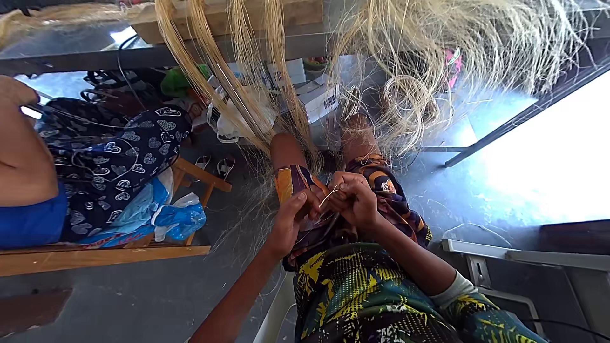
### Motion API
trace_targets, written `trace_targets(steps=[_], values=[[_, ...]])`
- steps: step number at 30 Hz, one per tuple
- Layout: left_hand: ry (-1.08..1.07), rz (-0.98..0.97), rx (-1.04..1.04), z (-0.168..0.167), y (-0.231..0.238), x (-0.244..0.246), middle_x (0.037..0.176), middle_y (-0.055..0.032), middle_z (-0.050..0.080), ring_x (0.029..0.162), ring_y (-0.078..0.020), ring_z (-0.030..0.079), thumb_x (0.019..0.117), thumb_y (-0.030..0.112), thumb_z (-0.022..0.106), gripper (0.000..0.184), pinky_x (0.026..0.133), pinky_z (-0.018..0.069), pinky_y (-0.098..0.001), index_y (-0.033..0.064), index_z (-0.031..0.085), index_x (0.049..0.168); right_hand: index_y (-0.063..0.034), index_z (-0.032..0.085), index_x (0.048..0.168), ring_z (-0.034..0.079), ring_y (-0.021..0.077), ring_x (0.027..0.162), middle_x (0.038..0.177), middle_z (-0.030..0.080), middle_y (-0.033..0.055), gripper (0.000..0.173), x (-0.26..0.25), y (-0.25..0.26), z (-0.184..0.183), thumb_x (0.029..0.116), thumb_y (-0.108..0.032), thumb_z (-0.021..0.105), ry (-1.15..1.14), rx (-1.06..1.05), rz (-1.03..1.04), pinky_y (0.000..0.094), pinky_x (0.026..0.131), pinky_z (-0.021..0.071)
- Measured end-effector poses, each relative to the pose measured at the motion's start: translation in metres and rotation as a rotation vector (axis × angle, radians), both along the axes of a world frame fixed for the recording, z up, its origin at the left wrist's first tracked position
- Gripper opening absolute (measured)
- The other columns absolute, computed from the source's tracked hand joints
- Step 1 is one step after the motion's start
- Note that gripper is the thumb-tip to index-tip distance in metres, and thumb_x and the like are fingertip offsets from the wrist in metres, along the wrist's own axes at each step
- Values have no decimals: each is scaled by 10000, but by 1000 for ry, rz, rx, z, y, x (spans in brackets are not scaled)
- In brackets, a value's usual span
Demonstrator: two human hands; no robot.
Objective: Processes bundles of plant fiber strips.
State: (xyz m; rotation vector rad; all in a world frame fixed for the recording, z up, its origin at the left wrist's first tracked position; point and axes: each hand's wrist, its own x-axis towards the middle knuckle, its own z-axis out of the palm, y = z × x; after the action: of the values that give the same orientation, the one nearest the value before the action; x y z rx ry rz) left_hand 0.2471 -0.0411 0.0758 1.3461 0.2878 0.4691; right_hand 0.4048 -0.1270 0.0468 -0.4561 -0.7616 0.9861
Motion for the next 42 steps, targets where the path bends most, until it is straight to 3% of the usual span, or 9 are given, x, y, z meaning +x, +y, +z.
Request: trace_targets(steps=[6, 10, 13, 18, 22, 26, 30, 36, 42], values=[[4, 23, 131, 10, 3, 0, 847, 110, 637, 801, -11, 600, 1056, 489, 434, 416, 762, 501, -196, 182, 688, 935, -203, 549, 640, 369, -39, 464, 536, 414, -135, 298, 1, 1, -2, 932, -158, 508, -18, -2, -2, 155, 459, 292], [30, -18, 244, 20, 1, 1, 849, 126, 619, 793, 22, 591, 1015, 228, 572, 139, 743, 503, -179, 161, 658, 929, -200, 559, 660, 375, -47, 479, 544, 413, -144, 279, 0, 1, -4, 931, -150, 516, -70, -4, -33, 149, 473, 302], [16, -7, 311, 20, 3, 2, 847, 111, 610, 795, 19, 588, 1020, 120, 547, 157, 755, 504, -177, 136, 646, 900, -199, 565, 671, 378, -51, 483, 544, 411, -147, 270, 0, 1, -5, 938, -165, 538, -87, -11, -44, 146, 479, 305], [-140, 109, 318, 13, 6, 3, 1039, 91, 616, 951, -10, 593, 1018, 200, 590, 165, 822, 520, -186, 195, 706, 901, -193, 585, 715, 369, -48, 500, 571, 416, -142, 250, -1, 3, -4, 955, -160, 523, -76, -37, 41, 149, 493, 300], [-340, 151, 190, 18, 6, 4, 1151, 70, 626, 911, -5, 597, 987, 229, 658, 134, 785, 520, -175, 199, 749, 893, -192, 579, 726, 357, -48, 500, 581, 407, -142, 260, -1, 3, -1, 970, -156, 495, -64, -66, 129, 147, 489, 291], [-406, 65, -89, 24, 2, 3, 997, 16, 699, 763, -20, 594, 971, 212, 665, 141, 677, 491, -192, 143, 745, 877, -197, 570, 711, 356, -43, 496, 580, 400, -143, 273, -2, 0, 6, 972, -156, 504, -17, -99, 232, 149, 484, 289], [-412, 26, -356, 29, -2, 6, 787, 46, 635, 632, -12, 530, 955, 177, 659, 132, 600, 445, -183, 145, 724, 845, -189, 585, 745, 365, -46, 482, 601, 441, -130, 249, -1, -4, 11, 986, -169, 525, 62, -107, 305, 139, 460, 298], [-338, 56, -434, 30, -4, 6, 796, 37, 646, 641, -8, 546, 945, 113, 664, 140, 610, 467, -167, 133, 729, 823, -118, 680, 864, 356, -60, 449, 586, 477, -109, 190, 2, -11, 21, 991, -102, 540, 199, -58, 251, 117, 429, 285], [-281, 67, -381, 32, -5, 7, 796, 23, 650, 647, -11, 547, 959, 106, 651, 158, 608, 459, -166, 119, 732, 823, -112, 683, 864, 363, -58, 444, 581, 482, -101, 203, 0, -15, 26, 990, -90, 525, 244, -58, 206, 112, 426, 293]])
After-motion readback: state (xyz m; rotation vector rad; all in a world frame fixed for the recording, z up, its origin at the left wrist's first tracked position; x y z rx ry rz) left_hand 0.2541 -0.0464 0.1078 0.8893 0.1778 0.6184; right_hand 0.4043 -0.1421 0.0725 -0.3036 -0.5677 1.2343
